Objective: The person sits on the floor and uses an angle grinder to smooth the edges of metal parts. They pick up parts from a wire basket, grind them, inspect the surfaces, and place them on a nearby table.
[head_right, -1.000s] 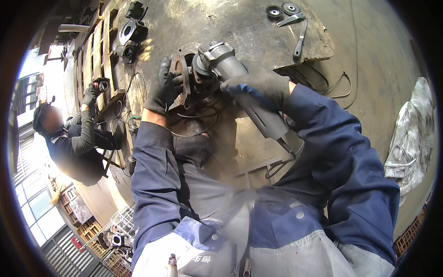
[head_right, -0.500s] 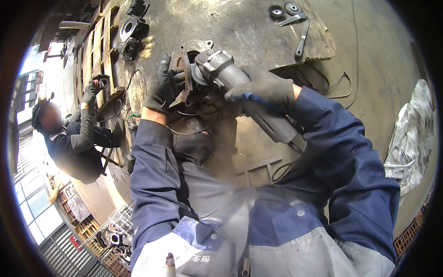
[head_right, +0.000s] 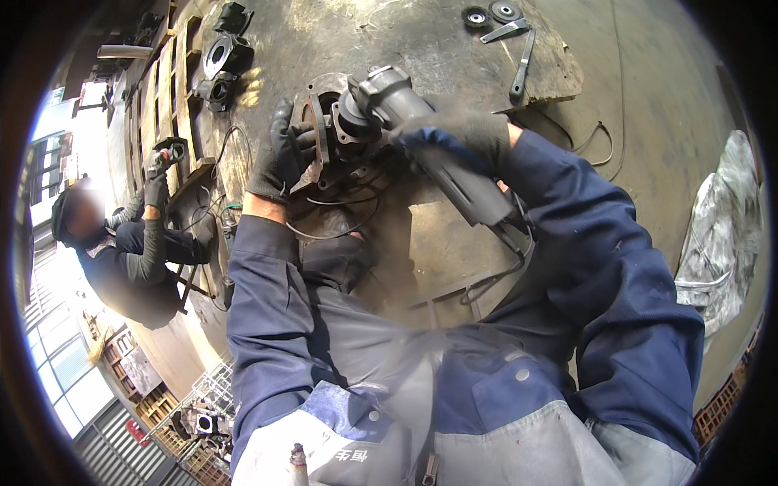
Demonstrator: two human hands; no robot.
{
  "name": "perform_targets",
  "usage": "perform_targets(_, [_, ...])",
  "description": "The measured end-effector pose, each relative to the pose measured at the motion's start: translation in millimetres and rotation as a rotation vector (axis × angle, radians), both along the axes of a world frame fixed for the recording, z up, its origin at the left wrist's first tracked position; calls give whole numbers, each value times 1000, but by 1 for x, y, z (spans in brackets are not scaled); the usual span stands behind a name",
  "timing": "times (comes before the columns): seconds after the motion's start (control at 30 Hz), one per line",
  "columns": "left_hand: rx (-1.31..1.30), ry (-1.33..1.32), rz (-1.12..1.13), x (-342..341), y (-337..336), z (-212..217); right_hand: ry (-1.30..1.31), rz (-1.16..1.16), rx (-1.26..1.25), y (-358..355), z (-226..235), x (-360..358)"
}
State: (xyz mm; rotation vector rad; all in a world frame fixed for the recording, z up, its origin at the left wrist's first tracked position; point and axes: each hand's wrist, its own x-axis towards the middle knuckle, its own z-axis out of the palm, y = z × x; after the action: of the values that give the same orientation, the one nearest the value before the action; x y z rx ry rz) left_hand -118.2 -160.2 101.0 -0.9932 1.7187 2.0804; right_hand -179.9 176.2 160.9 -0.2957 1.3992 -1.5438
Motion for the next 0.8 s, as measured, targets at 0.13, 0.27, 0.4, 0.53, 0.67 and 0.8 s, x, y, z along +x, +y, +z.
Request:
perform_targets(0.13, [-4,8,1,0,0,-4,-115,19,-2,1,-12,-7])
perform_targets(0.27, [-23,47,13,2,3,-2,-375,-13,-11,7,-32,-11])
perform_targets(0.4, [-37,7,4,2,7,6,-595,-129,-159,28,-59,3])
perform_targets(0.53, [25,-24,9,2,14,15,-760,-197,-265,48,-71,37])
perform_targets(0.67, [-14,-1,-19,3,14,17,-854,-179,-259,58,-53,64])
perform_targets(0.8, [-2,-7,-37,2,8,12,-552,-160,-110,56,-25,70])
